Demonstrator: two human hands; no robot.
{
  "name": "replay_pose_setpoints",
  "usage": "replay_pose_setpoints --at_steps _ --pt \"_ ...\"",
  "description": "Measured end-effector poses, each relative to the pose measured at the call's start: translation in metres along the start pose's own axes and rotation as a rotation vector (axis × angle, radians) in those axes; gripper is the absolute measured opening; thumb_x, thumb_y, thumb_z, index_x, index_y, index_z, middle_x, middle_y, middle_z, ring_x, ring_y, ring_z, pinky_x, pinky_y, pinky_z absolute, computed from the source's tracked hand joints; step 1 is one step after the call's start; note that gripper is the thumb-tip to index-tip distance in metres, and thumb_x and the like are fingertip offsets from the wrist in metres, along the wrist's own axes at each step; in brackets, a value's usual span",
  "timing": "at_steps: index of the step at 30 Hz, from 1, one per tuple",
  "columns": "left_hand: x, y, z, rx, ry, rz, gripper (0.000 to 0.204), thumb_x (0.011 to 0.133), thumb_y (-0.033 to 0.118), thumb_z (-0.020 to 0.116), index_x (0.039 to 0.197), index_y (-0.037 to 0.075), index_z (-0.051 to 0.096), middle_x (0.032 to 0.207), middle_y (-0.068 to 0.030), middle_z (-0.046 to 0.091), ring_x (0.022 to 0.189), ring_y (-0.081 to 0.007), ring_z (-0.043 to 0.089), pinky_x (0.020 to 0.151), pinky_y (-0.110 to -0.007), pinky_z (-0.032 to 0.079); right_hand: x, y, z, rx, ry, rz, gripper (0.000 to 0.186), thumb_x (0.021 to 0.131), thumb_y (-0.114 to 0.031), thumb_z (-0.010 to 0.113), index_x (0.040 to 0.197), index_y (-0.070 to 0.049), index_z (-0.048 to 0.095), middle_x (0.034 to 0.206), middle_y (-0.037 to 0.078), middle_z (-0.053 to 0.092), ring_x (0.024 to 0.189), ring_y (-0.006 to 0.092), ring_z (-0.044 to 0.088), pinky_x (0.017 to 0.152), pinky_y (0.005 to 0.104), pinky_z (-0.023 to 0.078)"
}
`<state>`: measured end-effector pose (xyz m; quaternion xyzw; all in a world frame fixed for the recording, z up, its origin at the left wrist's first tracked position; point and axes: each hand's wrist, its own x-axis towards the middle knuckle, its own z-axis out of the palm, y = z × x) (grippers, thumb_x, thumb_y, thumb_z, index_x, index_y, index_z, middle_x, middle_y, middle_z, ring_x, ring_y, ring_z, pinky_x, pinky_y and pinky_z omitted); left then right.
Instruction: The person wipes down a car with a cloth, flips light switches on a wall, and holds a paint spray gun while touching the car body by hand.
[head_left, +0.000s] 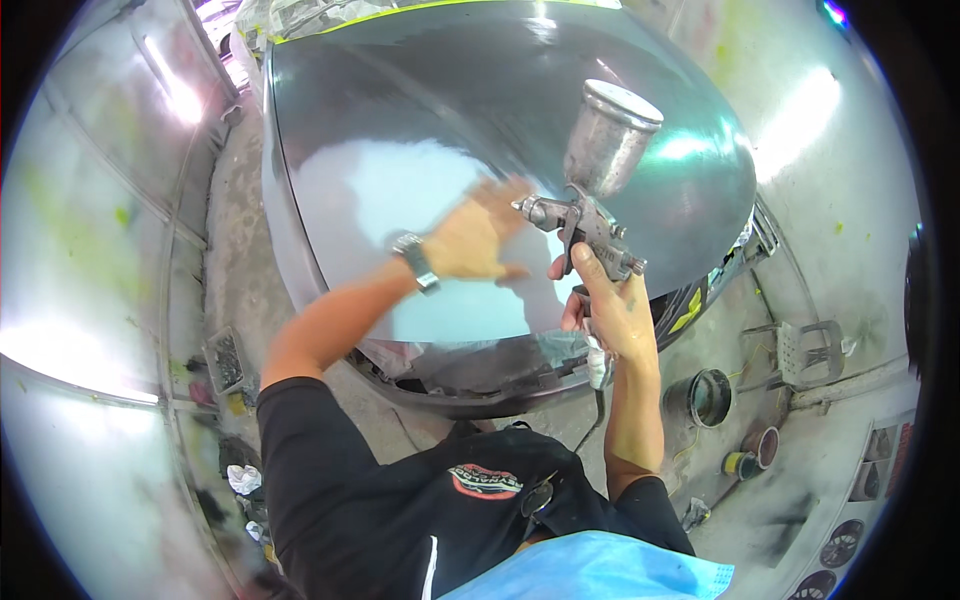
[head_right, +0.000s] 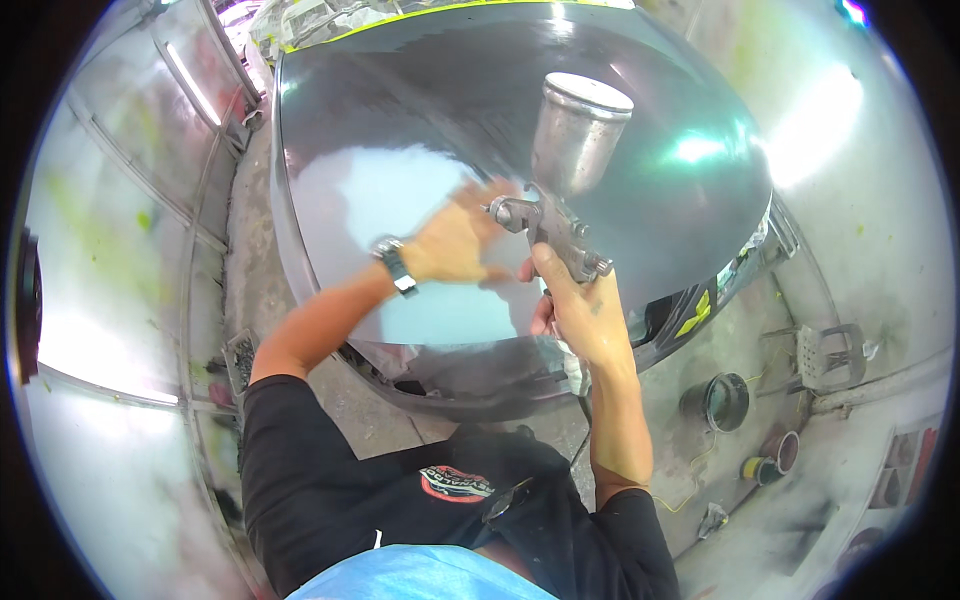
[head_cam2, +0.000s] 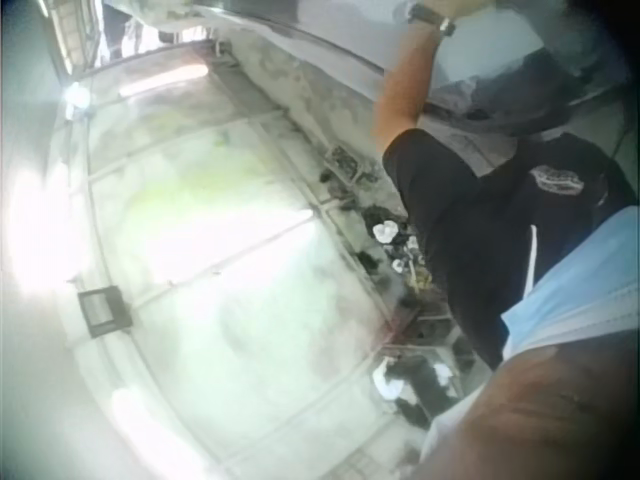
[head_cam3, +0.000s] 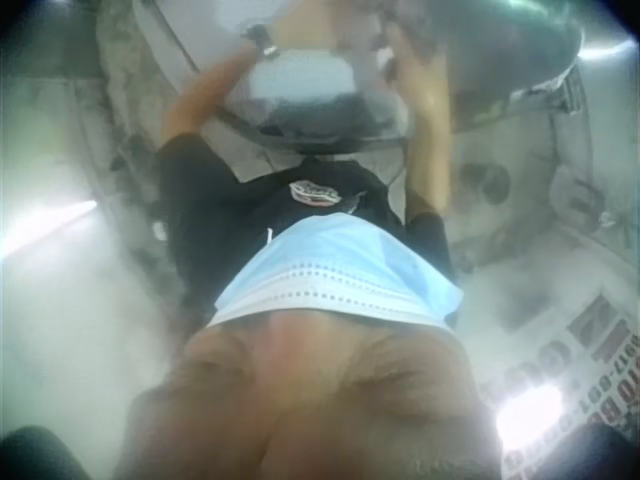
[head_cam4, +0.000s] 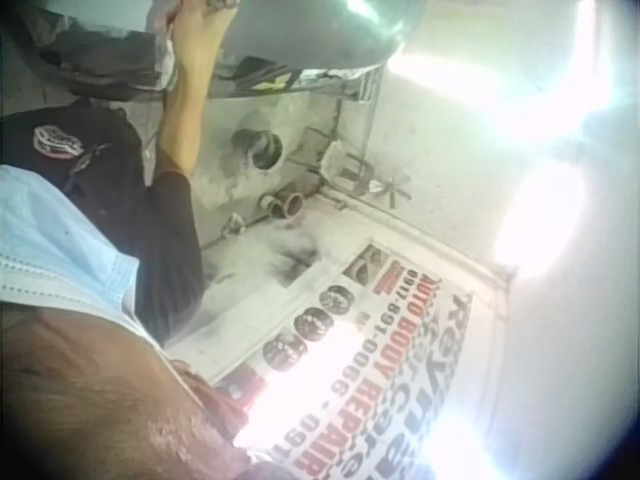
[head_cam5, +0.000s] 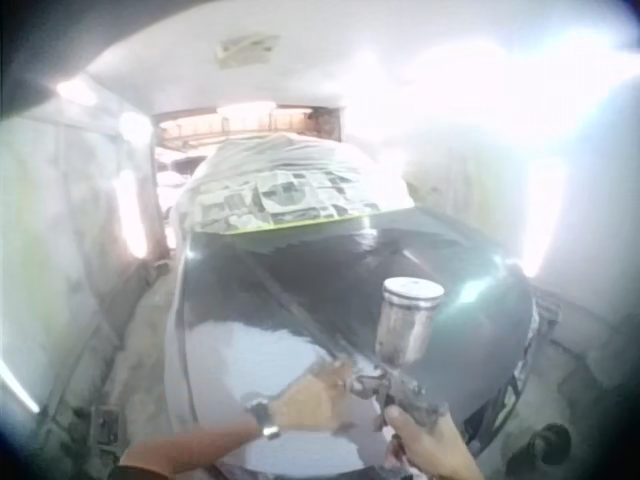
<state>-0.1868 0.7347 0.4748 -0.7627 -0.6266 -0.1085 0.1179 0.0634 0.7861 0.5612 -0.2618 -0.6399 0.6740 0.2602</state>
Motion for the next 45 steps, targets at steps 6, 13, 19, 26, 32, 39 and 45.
replay_pose_setpoints --at_steps 6,13,19,26,32,39,45 --pt "-0.125 -0.211 -0.037 0.185 0.183 -1.154 0.098 0.095 0.072 0.045 0.159 -0.001 0.030 0.166 -0.0263 0.025 0.156 -0.0420 0.017 0.123 -0.061 0.014 -0.024 0.008 -0.019 -0.012 0.020 0.032 0.041 0.103 -0.036 0.064 0.121 0.001 0.063 0.090 0.006 0.066 0.047 0.0090 0.058 0.039 0.0211 0.037" --pt "-0.122 -0.058 0.012 0.294 0.367 -1.158 0.102 0.094 0.065 0.056 0.155 -0.011 0.028 0.164 -0.0312 0.024 0.154 -0.0457 0.020 0.121 -0.064 0.016 -0.041 0.016 -0.026 0.012 0.079 0.041 0.039 0.103 -0.035 0.064 0.110 0.003 0.065 0.084 0.005 0.067 0.047 0.0083 0.058 0.039 0.0218 0.038" --pt "-0.142 0.083 0.047 0.218 0.323 -0.911 0.105 0.089 0.060 0.066 0.156 -0.010 0.027 0.164 -0.0315 0.025 0.153 -0.0467 0.021 0.120 -0.067 0.016 -0.051 0.037 -0.033 -0.015 -0.052 0.104 0.036 0.103 -0.030 0.063 0.117 0.003 0.065 0.091 0.006 0.069 0.047 0.0097 0.059 0.041 0.0226 0.040" --pt "-0.183 -0.081 0.015 0.076 0.515 -1.218 0.103 0.092 0.063 0.061 0.158 -0.007 0.025 0.165 -0.0302 0.023 0.154 -0.0449 0.019 0.120 -0.069 0.011 -0.074 0.054 -0.029 0.021 -0.083 0.061 0.040 0.105 -0.031 0.060 0.126 0.003 0.061 0.096 0.008 0.070 0.049 0.0105 0.059 0.043 0.0226 0.040" --pt "-0.137 0.039 0.046 0.305 0.413 -0.972 0.098 0.095 0.063 0.058 0.159 -0.003 0.026 0.165 -0.0319 0.021 0.155 -0.0465 0.014 0.121 -0.068 0.009 -0.097 0.088 -0.044 -0.053 -0.106 0.055 0.034 0.105 -0.031 0.060 0.110 0.002 0.067 0.096 0.007 0.071 0.051 0.0096 0.060 0.045 0.0231 0.040" --pt "-0.032 0.160 0.117 0.173 0.191 -0.707 0.086 0.097 0.060 0.047 0.162 0.007 0.029 0.172 -0.0169 0.016 0.159 -0.0395 0.009 0.122 -0.067 0.004 -0.109 0.118 -0.040 0.014 -0.247 0.158 0.050 0.105 -0.037 0.059 0.137 0.002 0.055 0.102 0.010 0.068 0.054 0.0125 0.059 0.046 0.0253 0.043" --pt "-0.137 0.107 0.070 0.156 0.386 -1.050 0.090 0.100 0.053 0.053 0.164 0.002 0.016 0.171 -0.0230 0.010 0.158 -0.0416 0.008 0.122 -0.067 0.005 -0.132 0.133 -0.016 0.000 -0.389 0.151 0.051 0.105 -0.039 0.059 0.135 0.003 0.056 0.100 0.009 0.069 0.051 0.0119 0.059 0.044 0.0259 0.042"
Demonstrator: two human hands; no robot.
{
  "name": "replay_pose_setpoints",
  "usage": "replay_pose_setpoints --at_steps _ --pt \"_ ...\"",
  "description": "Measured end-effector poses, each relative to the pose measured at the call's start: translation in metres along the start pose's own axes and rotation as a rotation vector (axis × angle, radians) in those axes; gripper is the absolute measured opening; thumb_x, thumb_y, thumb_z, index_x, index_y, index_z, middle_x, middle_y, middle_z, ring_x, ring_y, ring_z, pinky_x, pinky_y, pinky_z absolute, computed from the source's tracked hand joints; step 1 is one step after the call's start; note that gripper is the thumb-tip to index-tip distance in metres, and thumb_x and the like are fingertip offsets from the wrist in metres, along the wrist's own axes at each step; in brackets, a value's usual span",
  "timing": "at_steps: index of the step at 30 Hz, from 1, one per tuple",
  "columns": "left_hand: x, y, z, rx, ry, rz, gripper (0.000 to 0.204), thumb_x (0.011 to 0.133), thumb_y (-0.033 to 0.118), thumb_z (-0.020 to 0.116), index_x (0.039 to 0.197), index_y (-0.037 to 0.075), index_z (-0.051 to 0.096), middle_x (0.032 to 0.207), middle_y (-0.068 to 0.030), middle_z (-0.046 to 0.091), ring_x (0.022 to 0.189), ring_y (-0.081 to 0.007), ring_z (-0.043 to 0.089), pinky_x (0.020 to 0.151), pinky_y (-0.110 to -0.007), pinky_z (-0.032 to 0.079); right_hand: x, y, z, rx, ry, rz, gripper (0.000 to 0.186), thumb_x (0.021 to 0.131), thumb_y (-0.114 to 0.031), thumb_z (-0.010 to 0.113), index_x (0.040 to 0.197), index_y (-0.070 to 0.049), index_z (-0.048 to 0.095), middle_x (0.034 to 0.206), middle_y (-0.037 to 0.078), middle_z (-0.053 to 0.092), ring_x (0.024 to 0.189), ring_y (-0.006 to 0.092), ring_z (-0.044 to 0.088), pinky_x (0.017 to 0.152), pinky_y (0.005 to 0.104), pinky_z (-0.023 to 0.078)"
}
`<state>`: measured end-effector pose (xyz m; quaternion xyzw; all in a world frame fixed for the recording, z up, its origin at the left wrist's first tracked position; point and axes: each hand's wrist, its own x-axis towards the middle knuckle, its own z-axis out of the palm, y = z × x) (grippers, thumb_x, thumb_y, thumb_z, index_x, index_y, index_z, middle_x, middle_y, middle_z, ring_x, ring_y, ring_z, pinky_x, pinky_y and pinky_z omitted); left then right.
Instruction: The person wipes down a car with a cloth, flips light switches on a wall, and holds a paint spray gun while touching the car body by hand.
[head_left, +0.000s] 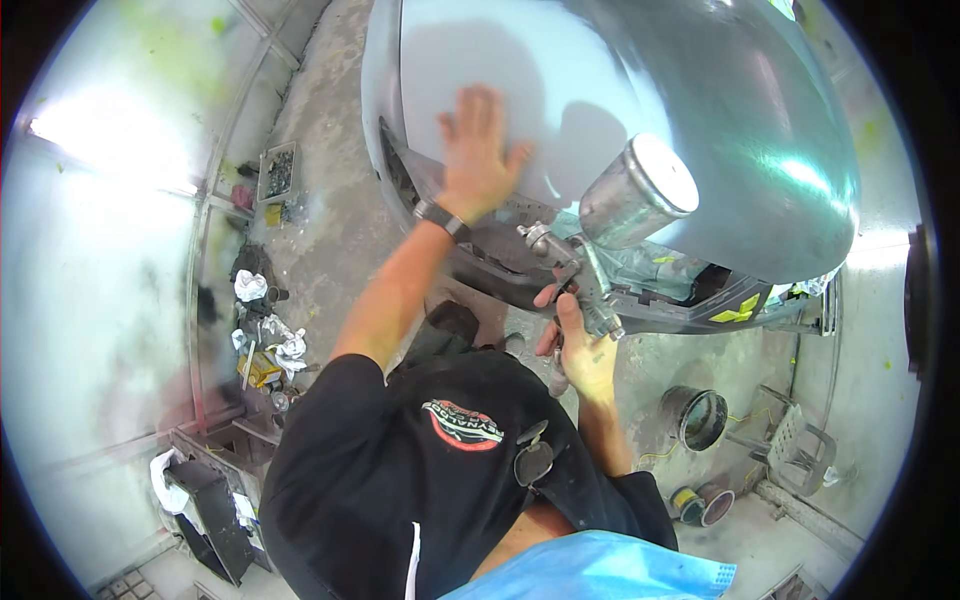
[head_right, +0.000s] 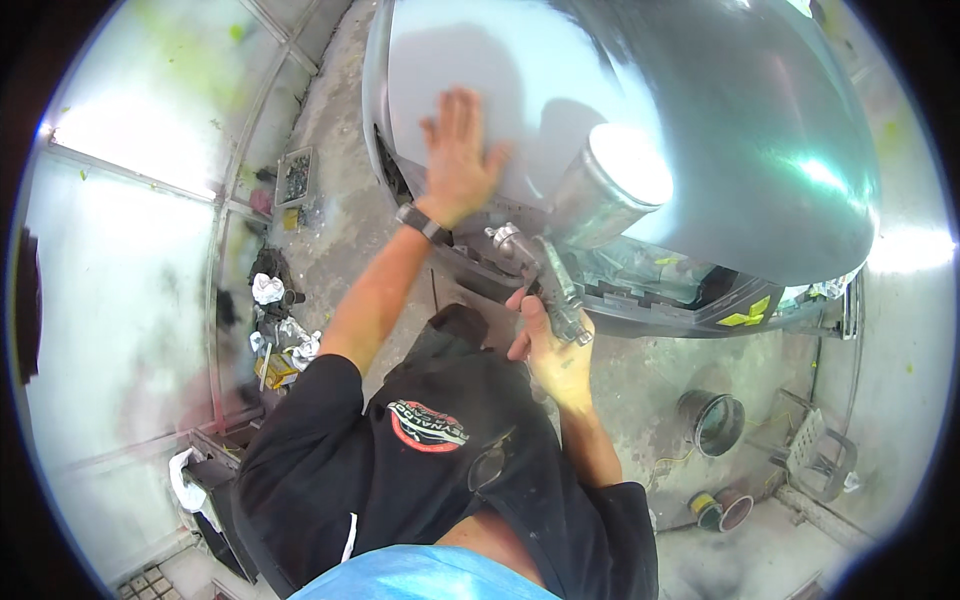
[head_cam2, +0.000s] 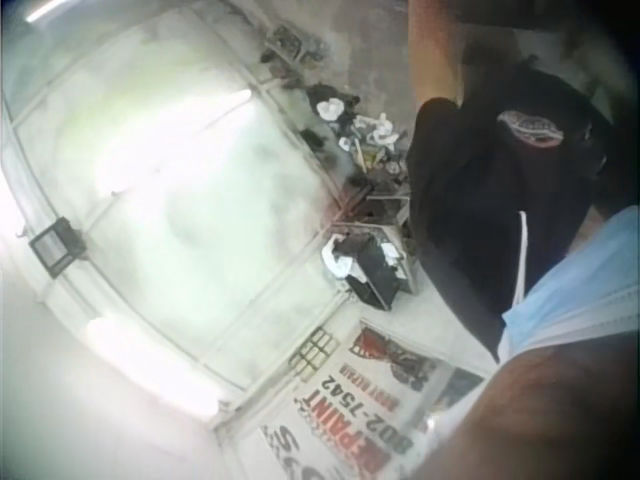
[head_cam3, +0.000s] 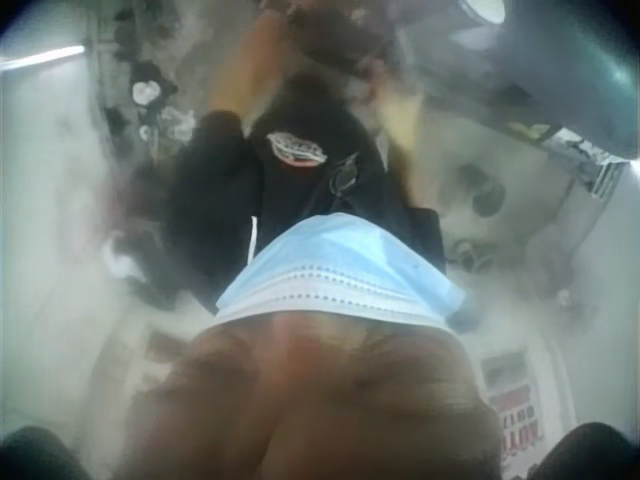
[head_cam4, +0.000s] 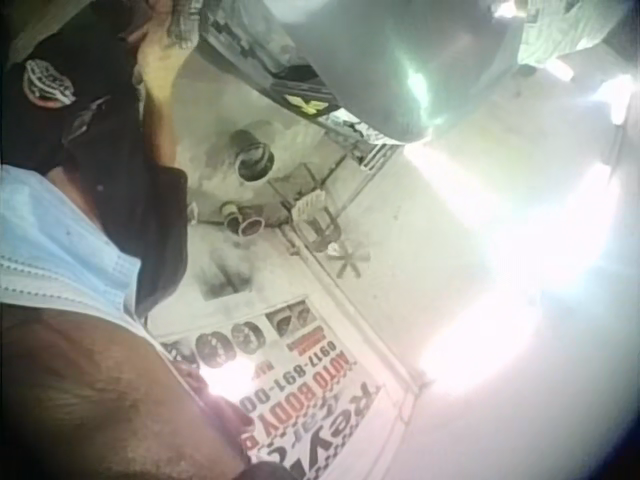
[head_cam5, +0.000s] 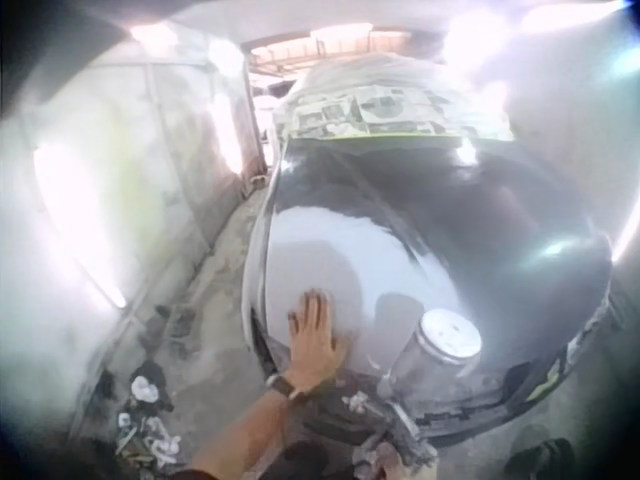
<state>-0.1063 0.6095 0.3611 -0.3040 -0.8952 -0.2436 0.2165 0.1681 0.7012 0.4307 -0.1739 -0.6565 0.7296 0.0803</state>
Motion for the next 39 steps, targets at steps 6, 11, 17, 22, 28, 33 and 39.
replay_pose_setpoints --at_steps 6,11,17,22,28,33,39 --pt "0.053 -0.109 -0.016 -0.245 0.053 -0.212 0.089 0.104 0.055 0.045 0.162 -0.004 0.013 0.169 -0.0291 0.008 0.157 -0.0459 0.006 0.122 -0.067 0.005 0.012 -0.003 0.029 -0.032 -0.044 0.035 0.053 0.105 -0.039 0.059 0.136 0.004 0.056 0.100 0.009 0.069 0.051 0.0120 0.060 0.043 0.0246 0.041" --pt "0.076 -0.176 -0.010 -0.498 0.023 -0.327 0.092 0.105 0.063 0.035 0.162 -0.003 0.008 0.169 -0.0286 0.002 0.158 -0.0426 0.001 0.124 -0.062 0.002 0.029 -0.001 0.080 -0.043 -0.027 0.013 0.050 0.106 -0.036 0.058 0.135 0.005 0.056 0.101 0.010 0.070 0.051 0.0116 0.060 0.043 0.0239 0.040" --pt "0.142 -0.288 0.033 -0.631 -0.024 -0.242 0.091 0.105 0.061 0.035 0.161 -0.007 0.012 0.169 -0.0302 0.007 0.158 -0.0418 0.003 0.123 -0.063 0.004 0.092 0.008 0.203 0.032 0.186 0.027 0.035 0.104 -0.028 0.062 0.119 0.003 0.064 0.102 0.009 0.069 0.057 0.0097 0.060 0.048 0.0244 0.044" --pt "0.127 -0.349 0.086 -0.643 0.088 -0.194 0.084 0.104 0.045 0.048 0.160 -0.008 0.016 0.167 -0.0335 0.007 0.155 -0.0488 0.011 0.123 -0.063 0.007 0.160 0.015 0.317 -0.029 0.371 0.073 0.044 0.105 -0.031 0.059 0.130 0.005 0.059 0.107 0.009 0.070 0.056 0.0105 0.060 0.047 0.0240 0.042" --pt "0.004 -0.341 0.129 -0.770 -0.090 -0.315 0.093 0.100 0.040 0.054 0.160 -0.010 0.004 0.166 -0.0351 0.007 0.155 -0.0496 0.008 0.124 -0.062 0.008 0.211 0.008 0.358 -0.069 0.506 0.125 0.052 0.109 -0.037 0.048 0.143 0.003 0.046 0.109 0.014 0.066 0.054 0.0147 0.059 0.048 0.0265 0.045" --pt "-0.061 -0.390 0.095 -0.680 -0.664 -0.233 0.094 0.098 0.053 0.057 0.161 -0.003 0.015 0.165 -0.0338 0.017 0.153 -0.0516 0.015 0.122 -0.064 0.013 0.212 0.003 0.382 -0.038 0.593 0.146 0.046 0.107 -0.030 0.055 0.137 0.004 0.054 0.107 0.013 0.069 0.054 0.0149 0.062 0.047 0.0258 0.047" --pt "-0.241 -0.556 0.071 -0.299 -1.903 -0.218 0.120 0.086 0.089 0.039 0.155 -0.009 0.031 0.158 -0.0306 0.038 0.146 -0.0418 0.040 0.120 -0.046 0.032 0.219 0.018 0.392 -0.103 0.585 0.121 0.048 0.107 -0.037 0.054 0.132 0.004 0.058 0.113 0.012 0.070 0.057 0.0172 0.068 0.048 0.0264 0.048"
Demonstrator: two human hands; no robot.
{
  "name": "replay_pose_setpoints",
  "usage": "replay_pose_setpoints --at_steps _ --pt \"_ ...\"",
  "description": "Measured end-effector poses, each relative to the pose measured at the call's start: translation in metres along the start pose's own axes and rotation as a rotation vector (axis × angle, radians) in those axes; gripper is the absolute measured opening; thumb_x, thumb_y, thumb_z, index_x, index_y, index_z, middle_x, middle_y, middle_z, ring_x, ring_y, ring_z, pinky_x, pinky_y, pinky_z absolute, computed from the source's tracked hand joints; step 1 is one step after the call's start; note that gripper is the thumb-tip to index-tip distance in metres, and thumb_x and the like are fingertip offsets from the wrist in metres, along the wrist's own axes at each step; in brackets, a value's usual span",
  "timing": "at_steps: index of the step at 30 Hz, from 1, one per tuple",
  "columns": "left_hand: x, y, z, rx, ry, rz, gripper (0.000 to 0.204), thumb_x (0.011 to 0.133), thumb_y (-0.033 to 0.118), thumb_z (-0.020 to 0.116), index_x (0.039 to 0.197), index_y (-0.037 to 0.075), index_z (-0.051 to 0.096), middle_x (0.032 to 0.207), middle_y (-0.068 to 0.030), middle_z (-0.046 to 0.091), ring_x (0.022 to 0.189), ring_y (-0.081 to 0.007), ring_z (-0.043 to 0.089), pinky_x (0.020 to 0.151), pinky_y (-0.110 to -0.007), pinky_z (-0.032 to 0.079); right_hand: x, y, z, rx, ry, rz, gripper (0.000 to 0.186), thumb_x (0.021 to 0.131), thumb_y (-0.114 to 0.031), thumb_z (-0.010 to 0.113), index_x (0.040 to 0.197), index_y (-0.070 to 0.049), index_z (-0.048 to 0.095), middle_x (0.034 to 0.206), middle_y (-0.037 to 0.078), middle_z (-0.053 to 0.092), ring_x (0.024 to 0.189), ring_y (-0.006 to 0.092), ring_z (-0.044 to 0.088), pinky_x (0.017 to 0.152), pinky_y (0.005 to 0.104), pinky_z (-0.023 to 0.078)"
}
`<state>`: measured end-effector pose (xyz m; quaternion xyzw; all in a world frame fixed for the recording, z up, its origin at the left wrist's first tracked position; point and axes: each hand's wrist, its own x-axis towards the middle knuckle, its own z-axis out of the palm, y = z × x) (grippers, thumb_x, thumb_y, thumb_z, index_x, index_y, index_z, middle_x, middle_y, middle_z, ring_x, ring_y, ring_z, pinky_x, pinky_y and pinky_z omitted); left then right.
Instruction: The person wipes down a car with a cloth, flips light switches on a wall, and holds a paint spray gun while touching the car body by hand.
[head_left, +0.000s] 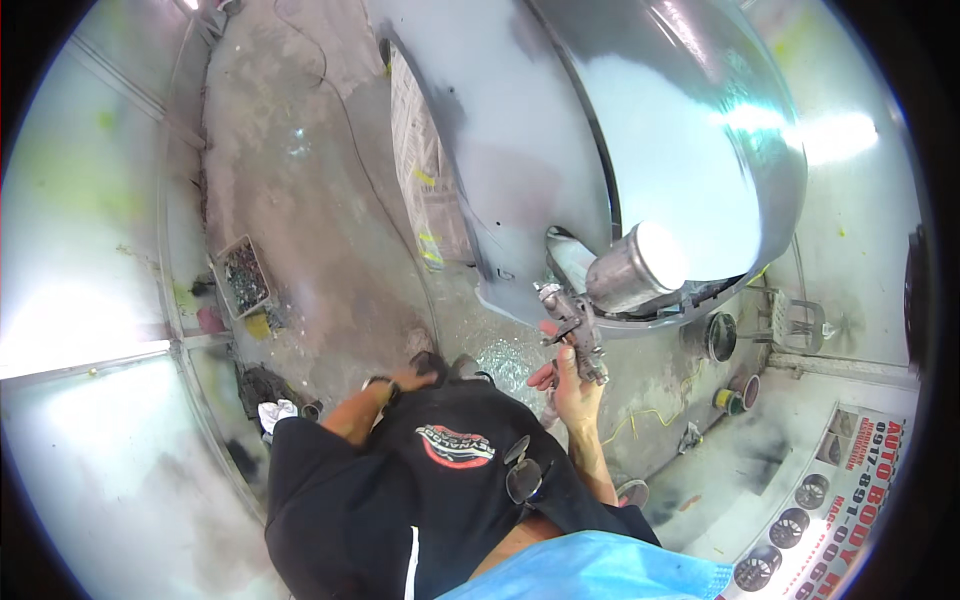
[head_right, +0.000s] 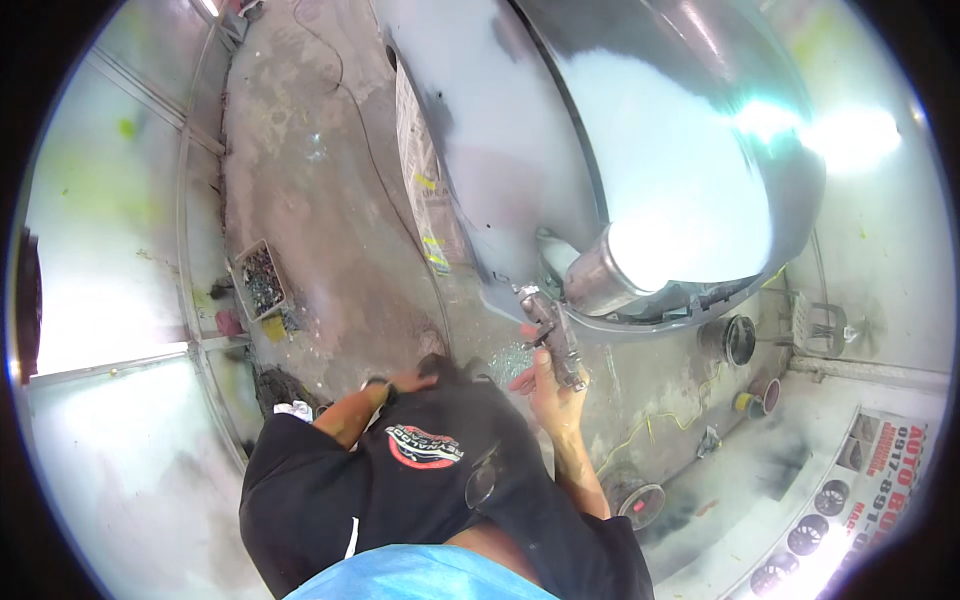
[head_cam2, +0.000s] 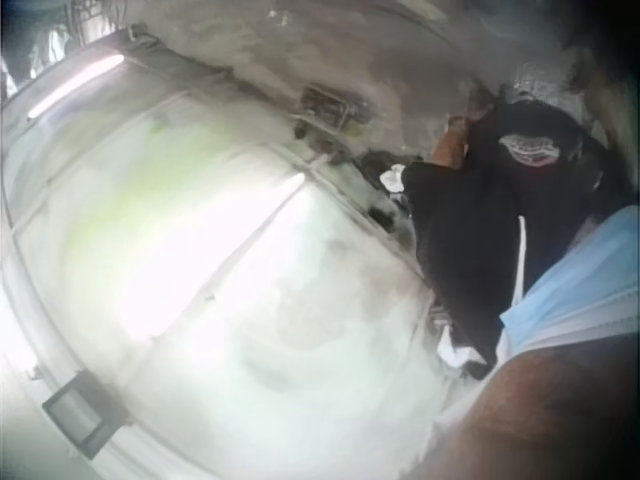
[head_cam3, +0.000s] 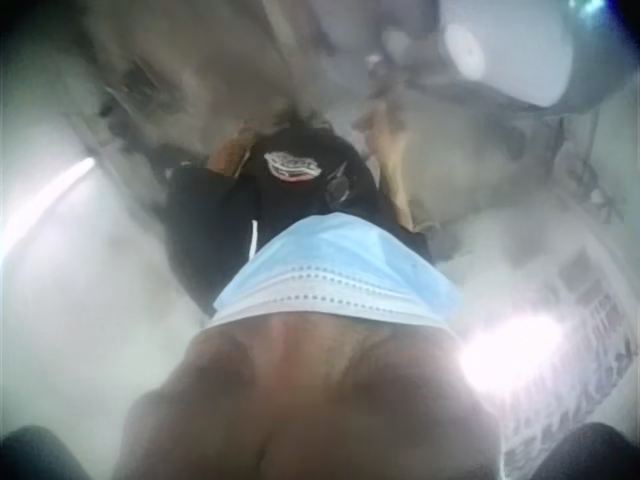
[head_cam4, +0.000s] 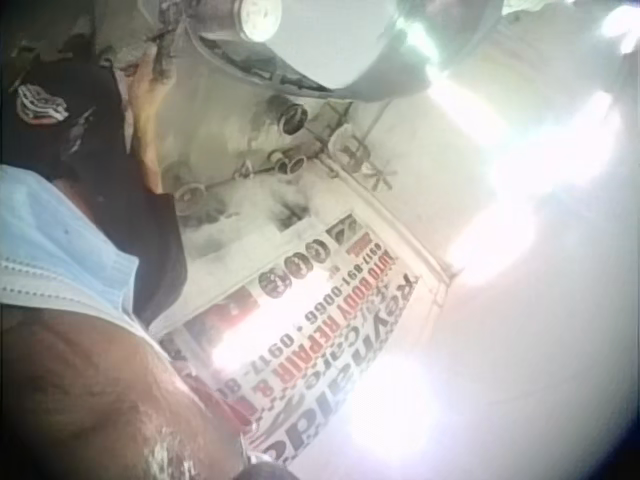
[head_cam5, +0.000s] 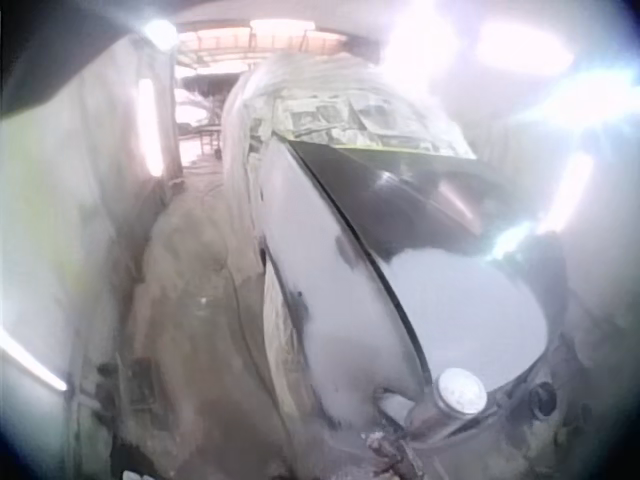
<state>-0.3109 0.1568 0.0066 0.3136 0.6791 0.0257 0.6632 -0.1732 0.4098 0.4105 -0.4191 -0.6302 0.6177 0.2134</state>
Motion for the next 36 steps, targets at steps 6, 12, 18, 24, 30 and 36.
replay_pose_setpoints --at_steps 6,12,18,24,30,36 --pt "-0.102 -0.003 0.005 -0.792 0.001 -0.027 0.097 0.097 0.067 0.055 0.160 -0.003 0.027 0.164 -0.0148 0.034 0.148 -0.0289 0.036 0.123 -0.038 0.027 0.013 0.030 0.009 0.060 -0.053 0.030 0.034 0.108 -0.028 0.050 0.116 0.002 0.064 0.088 0.007 0.069 0.053 0.0135 0.065 0.046 0.0261 0.046" --pt "-0.107 -0.015 -0.047 -0.501 0.268 0.051 0.094 0.098 0.063 0.059 0.159 -0.001 0.029 0.158 -0.0161 0.042 0.141 -0.0253 0.043 0.119 -0.036 0.033 0.026 0.029 0.055 0.134 0.055 0.045 0.028 0.105 -0.028 0.058 0.104 -0.002 0.067 0.062 0.003 0.060 0.046 0.0112 0.058 0.045 0.0259 0.040" --pt "-0.085 -0.039 -0.142 -0.835 0.309 0.432 0.079 0.100 0.056 0.060 0.153 -0.001 0.044 0.154 -0.0192 0.049 0.141 -0.0274 0.049 0.114 -0.037 0.040 0.053 0.009 0.143 0.172 0.148 -0.027 0.038 0.107 -0.032 0.054 0.129 -0.001 0.055 0.100 0.008 0.065 0.048 0.0146 0.057 0.043 0.0267 0.040" --pt "-0.145 -0.029 -0.271 -0.365 0.394 0.426 0.090 0.098 0.063 0.056 0.149 -0.010 0.043 0.154 -0.0298 0.046 0.146 -0.0364 0.043 0.119 -0.039 0.034 0.071 -0.037 0.255 0.244 0.323 -0.052 0.038 0.108 -0.026 0.054 0.132 0.002 0.055 0.099 0.008 0.063 0.049 0.0157 0.056 0.043 0.0267 0.044" --pt "-0.211 0.016 -0.395 -0.388 0.485 0.662 0.092 0.096 0.061 0.059 0.150 -0.011 0.040 0.150 -0.0334 0.047 0.144 -0.0407 0.044 0.120 -0.042 0.032 0.081 -0.054 0.319 0.224 0.437 -0.050 0.038 0.108 -0.026 0.053 0.135 0.000 0.055 0.103 0.007 0.064 0.051 0.0144 0.057 0.045 0.0260 0.043" --pt "-0.179 0.040 -0.442 -0.242 0.641 0.852 0.097 0.094 0.062 0.060 0.153 -0.011 0.034 0.154 -0.0360 0.040 0.147 -0.0446 0.037 0.122 -0.043 0.029 0.092 -0.043 0.364 0.161 0.461 -0.056 0.039 0.111 -0.030 0.045 0.137 -0.001 0.052 0.105 0.007 0.064 0.050 0.0147 0.057 0.045 0.0275 0.042"
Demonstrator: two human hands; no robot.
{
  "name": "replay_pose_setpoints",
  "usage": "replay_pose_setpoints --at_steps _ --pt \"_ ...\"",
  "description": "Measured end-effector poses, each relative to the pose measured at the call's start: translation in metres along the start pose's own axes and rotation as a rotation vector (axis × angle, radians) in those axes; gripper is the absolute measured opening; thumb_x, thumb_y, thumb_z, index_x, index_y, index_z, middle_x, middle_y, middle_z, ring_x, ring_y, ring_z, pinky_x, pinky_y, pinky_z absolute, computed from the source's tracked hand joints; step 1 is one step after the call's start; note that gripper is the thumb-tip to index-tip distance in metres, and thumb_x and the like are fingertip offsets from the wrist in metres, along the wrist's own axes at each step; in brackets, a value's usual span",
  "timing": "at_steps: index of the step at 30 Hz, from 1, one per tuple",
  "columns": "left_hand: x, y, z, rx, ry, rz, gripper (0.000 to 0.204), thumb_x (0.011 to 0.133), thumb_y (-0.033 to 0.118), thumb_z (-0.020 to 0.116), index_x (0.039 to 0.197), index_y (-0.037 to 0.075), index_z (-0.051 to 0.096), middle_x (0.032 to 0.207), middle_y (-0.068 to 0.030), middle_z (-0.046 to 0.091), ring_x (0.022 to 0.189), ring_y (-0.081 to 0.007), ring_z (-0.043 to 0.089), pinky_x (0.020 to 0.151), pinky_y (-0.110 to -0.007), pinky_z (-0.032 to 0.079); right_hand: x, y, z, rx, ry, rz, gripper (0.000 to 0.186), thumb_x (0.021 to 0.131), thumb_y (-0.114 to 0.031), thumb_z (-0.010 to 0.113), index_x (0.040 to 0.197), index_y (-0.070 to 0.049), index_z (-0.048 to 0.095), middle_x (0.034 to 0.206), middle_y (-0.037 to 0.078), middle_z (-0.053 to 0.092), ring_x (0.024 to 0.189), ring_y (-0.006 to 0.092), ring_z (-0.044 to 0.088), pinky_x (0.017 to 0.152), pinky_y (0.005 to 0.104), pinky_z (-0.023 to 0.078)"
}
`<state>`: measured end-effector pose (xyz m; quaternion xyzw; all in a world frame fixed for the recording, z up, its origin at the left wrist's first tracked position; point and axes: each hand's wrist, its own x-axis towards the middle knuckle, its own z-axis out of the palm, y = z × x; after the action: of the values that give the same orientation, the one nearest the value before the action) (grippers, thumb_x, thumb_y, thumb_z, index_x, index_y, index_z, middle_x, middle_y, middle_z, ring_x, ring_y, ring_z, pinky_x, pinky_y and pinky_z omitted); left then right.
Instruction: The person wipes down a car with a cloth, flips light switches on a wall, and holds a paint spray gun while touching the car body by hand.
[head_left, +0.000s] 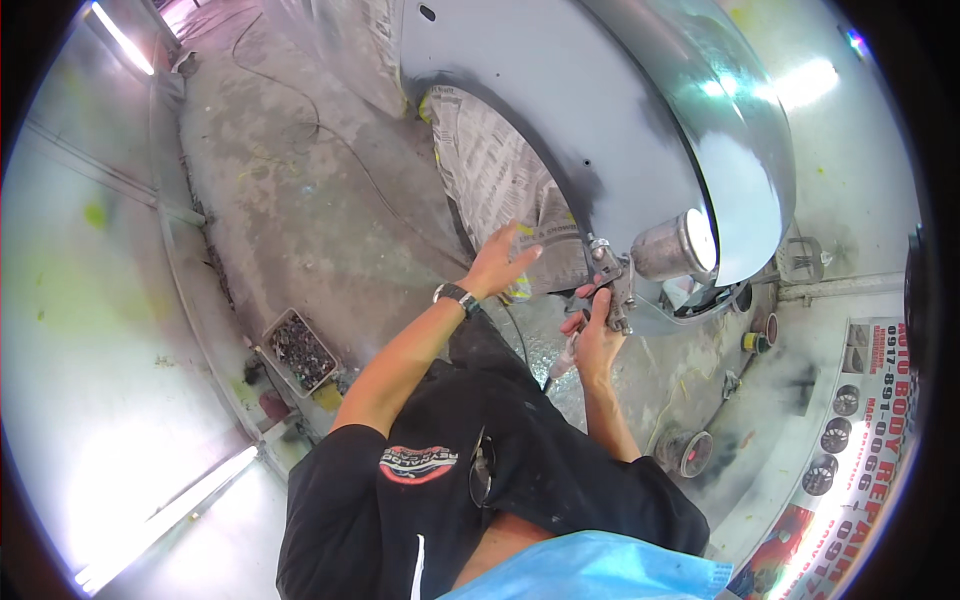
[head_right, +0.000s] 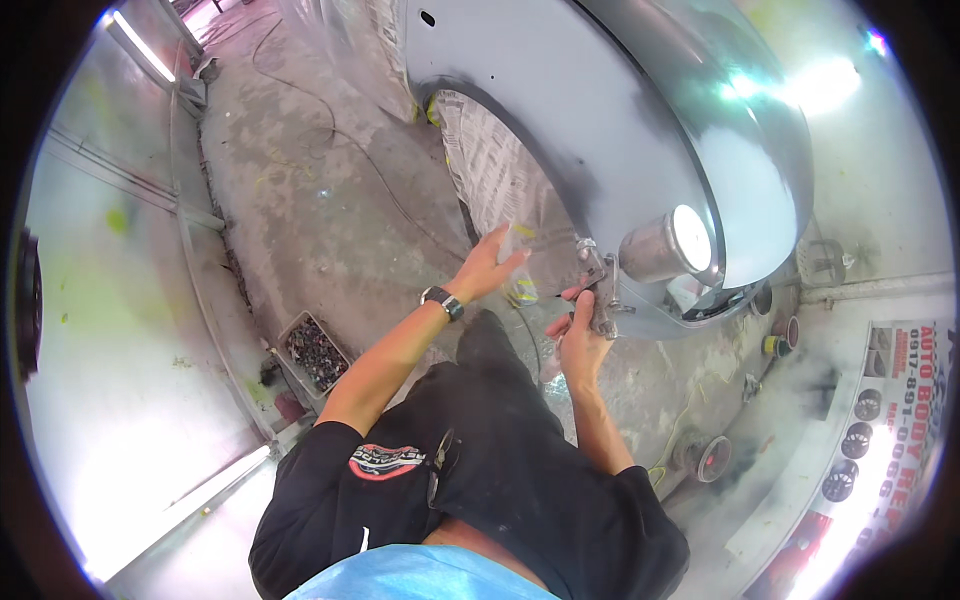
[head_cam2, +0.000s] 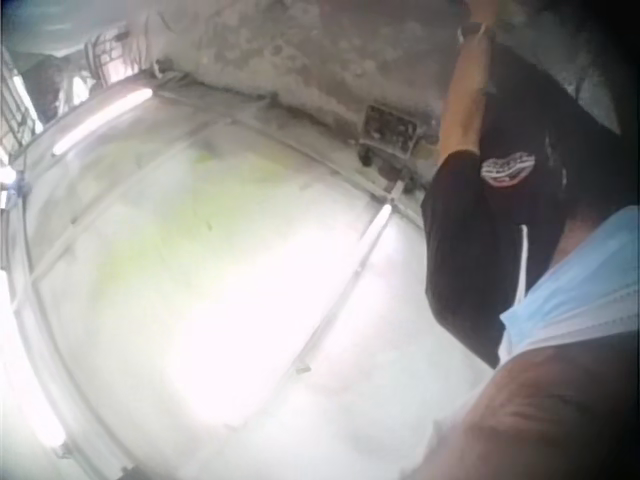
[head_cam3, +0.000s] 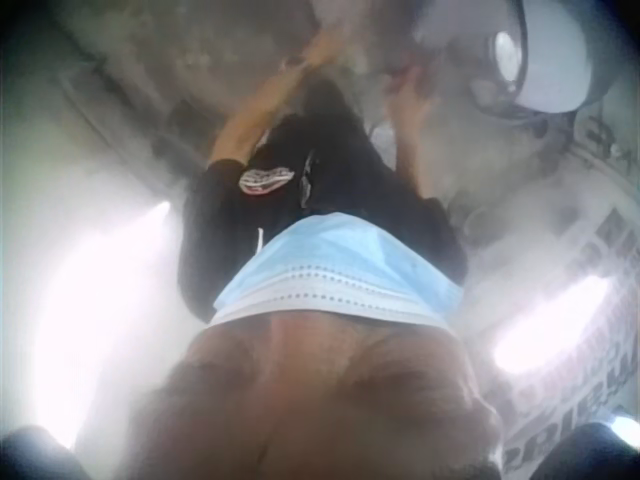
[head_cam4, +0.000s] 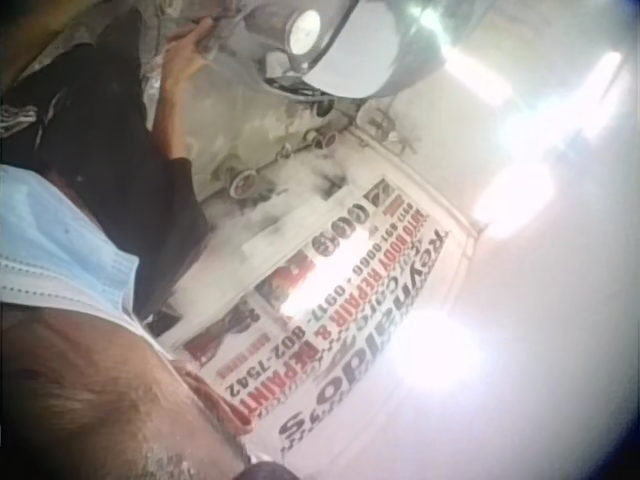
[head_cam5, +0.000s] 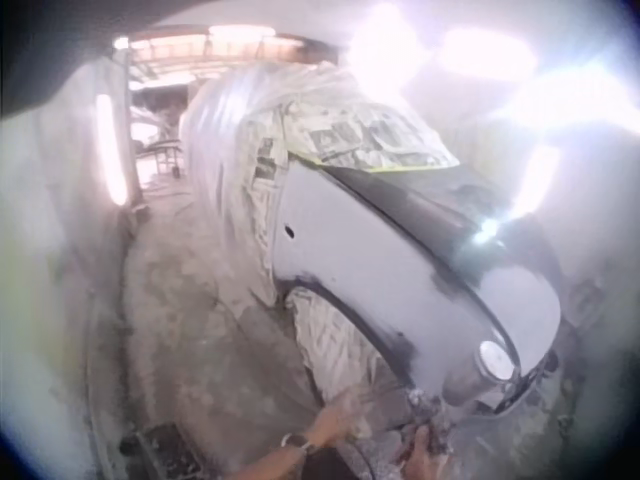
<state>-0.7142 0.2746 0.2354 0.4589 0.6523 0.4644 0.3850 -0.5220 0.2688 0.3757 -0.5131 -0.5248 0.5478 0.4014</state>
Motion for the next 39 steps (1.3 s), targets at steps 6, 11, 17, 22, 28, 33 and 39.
replay_pose_setpoints --at_steps 6,11,17,22,28,33,39 --pt "0.078 0.028 -0.002 0.141 0.075 0.100 0.105 0.096 0.060 0.060 0.159 -0.009 0.014 0.162 -0.0403 0.013 0.153 -0.0524 0.013 0.124 -0.059 0.014 0.006 0.026 0.035 -0.013 -0.033 0.051 0.039 0.111 -0.031 0.044 0.139 -0.005 0.050 0.109 0.006 0.063 0.053 0.0144 0.059 0.046 0.0265 0.041" --pt "0.158 0.052 0.000 0.215 0.311 0.358 0.105 0.096 0.052 0.061 0.158 -0.012 0.006 0.163 -0.0406 -0.005 0.152 -0.0576 -0.003 0.121 -0.067 0.005 0.028 0.031 0.077 0.007 0.028 0.040 0.036 0.110 -0.028 0.044 0.139 -0.006 0.049 0.112 0.006 0.062 0.055 0.0137 0.060 0.046 0.0257 0.040" --pt "0.232 0.058 -0.018 0.173 0.367 0.397 0.104 0.097 0.048 0.061 0.158 -0.013 0.002 0.163 -0.0408 -0.007 0.153 -0.0564 -0.007 0.119 -0.070 0.002 0.061 0.020 0.111 -0.056 0.077 0.040 0.034 0.112 -0.035 0.042 0.126 -0.006 0.051 0.111 0.004 0.061 0.055 0.0121 0.060 0.049 0.0257 0.041" --pt "0.290 0.042 -0.048 0.215 0.459 0.216 0.104 0.097 0.049 0.059 0.158 -0.013 0.000 0.164 -0.0400 -0.007 0.153 -0.0553 -0.008 0.120 -0.069 0.000 0.077 0.020 0.137 -0.107 0.131 -0.012 0.040 0.110 -0.040 0.045 0.132 -0.007 0.050 0.108 0.008 0.061 0.055 0.0131 0.058 0.049 0.0275 0.045" --pt "0.375 -0.019 -0.111 0.007 0.713 0.017 0.095 0.104 0.051 0.046 0.160 -0.010 -0.001 0.167 -0.0350 -0.006 0.156 -0.0495 -0.007 0.123 -0.063 0.002 0.102 0.007 0.168 -0.102 0.195 0.051 0.046 0.109 -0.039 0.049 0.137 -0.003 0.049 0.108 0.008 0.062 0.056 0.0127 0.059 0.049 0.0264 0.042" --pt "0.445 -0.084 -0.153 -0.376 0.681 -0.421 0.091 0.107 0.059 0.030 0.160 -0.009 0.004 0.167 -0.0340 -0.001 0.157 -0.0452 0.002 0.125 -0.057 0.010 0.121 -0.014 0.204 -0.126 0.280 0.079 0.047 0.108 -0.038 0.049 0.138 -0.002 0.049 0.107 0.008 0.063 0.055 0.0125 0.059 0.048 0.0267 0.040" --pt "0.519 -0.171 -0.206 -0.724 0.717 -0.488 0.086 0.109 0.056 0.026 0.156 -0.015 0.014 0.164 -0.0368 0.011 0.156 -0.0437 0.010 0.126 -0.051 0.015 0.145 -0.061 0.223 -0.078 0.264 0.189 0.053 0.106 -0.046 0.052 0.136 -0.002 0.052 0.109 0.008 0.064 0.055 0.0103 0.059 0.046 0.0263 0.038"
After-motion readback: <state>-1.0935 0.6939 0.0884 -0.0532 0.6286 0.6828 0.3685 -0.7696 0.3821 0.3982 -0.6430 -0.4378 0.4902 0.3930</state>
